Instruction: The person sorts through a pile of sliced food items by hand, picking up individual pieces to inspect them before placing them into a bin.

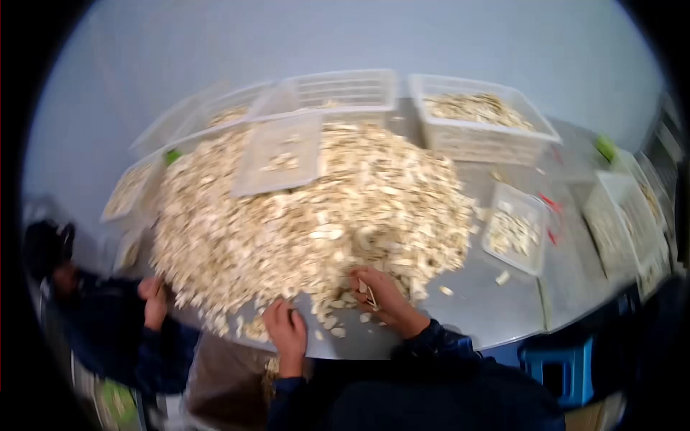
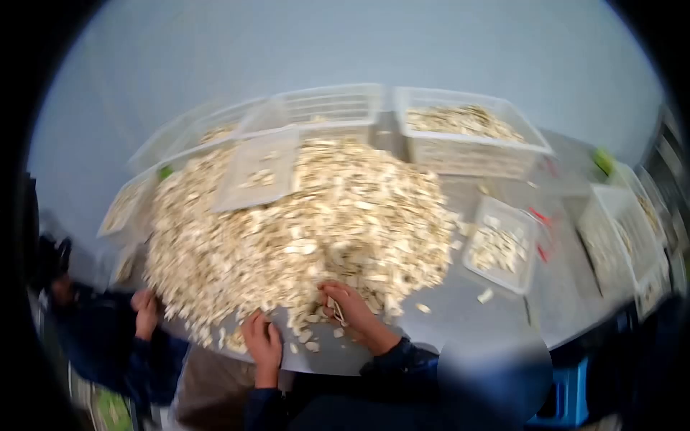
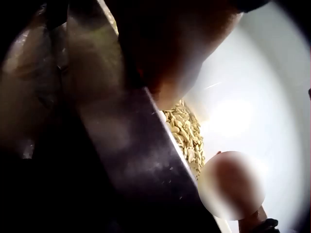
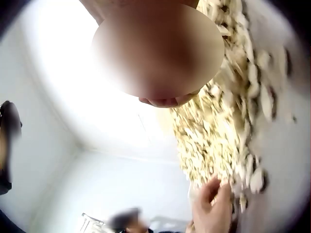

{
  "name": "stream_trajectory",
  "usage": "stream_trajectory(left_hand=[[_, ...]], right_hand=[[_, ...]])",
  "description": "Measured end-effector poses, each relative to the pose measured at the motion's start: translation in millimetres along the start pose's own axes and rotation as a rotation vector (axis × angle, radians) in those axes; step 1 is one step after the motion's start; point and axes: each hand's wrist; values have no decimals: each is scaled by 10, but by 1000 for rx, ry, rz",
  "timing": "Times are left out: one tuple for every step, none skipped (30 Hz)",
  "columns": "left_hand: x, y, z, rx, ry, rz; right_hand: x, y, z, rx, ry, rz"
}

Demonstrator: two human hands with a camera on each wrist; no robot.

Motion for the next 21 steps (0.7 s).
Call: stream_trajectory(left_hand=[[19, -22, -31, 0, -62, 49], [-24, -3, -43, -15, -58, 62], [-56, 13, -14, -13, -68, 32], [-63, 48, -8, -17, -66, 10], [-46, 109, -18, -22, -56, 1], [-63, 145, -10, -22, -63, 8], [-42, 136, -9, -25, -73, 5], [-18, 126, -28, -24, -79, 3], [1, 121, -48, -22, -86, 1], [3, 123, -55, -31, -81, -1], [-4, 124, -47, -39, -78, -3], [-10, 124, -43, -46, -77, -5], [-11, 123, -43, -52, -79, -10], [-12, 123, -46, -57, -79, -13], [-10, 125, -54, -63, -79, -16], [4, 118, -61, -66, -73, -32], [28, 100, -65, -70, -66, -44], [50, 78, -84, -73, -56, -55], [45, 66, -81, -82, -86, -76], [49, 58, -65, -92, -107, -83], [76, 83, -73, -104, -115, -74]], right_hand=[[249, -53, -118, -59, 50, -90], [476, -61, -229, -132, 106, -193], [622, 133, -275, -167, 214, -210], [769, 328, -337, -190, 310, -228], [968, 347, -444, -203, 410, -298], [1166, 548, -522, -370, 533, -476], [1446, 598, -610, -527, 573, -643], [1657, 925, -672, -671, 671, -759], [1844, 966, -794, -703, 832, -838], [2013, 1136, -884, -792, 904, -879], [2143, 1333, -959, -883, 977, -918], [2221, 1480, -1035, -963, 922, -1072], [2281, 1610, -1100, -1040, 861, -1225], [2323, 1738, -1166, -1113, 793, -1375], [2352, 1891, -1241, -1167, 768, -1357], [2367, 2007, -1294, -1218, 742, -1335], [2353, 2134, -1307, -1266, 716, -1310], [2278, 2056, -1249, -1267, 955, -1108], [2258, 1985, -1277, -1147, 1006, -801], [2218, 1906, -1272, -1011, 1025, -489], [2137, 1828, -1209, -859, 1003, -174]])
Point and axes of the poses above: each hand's wrist, its own z-axis towards the middle knuckle, its own y-axis out of the back of the hand, x = y × z, and after that the axes turned 11 degrees about x, right-handed
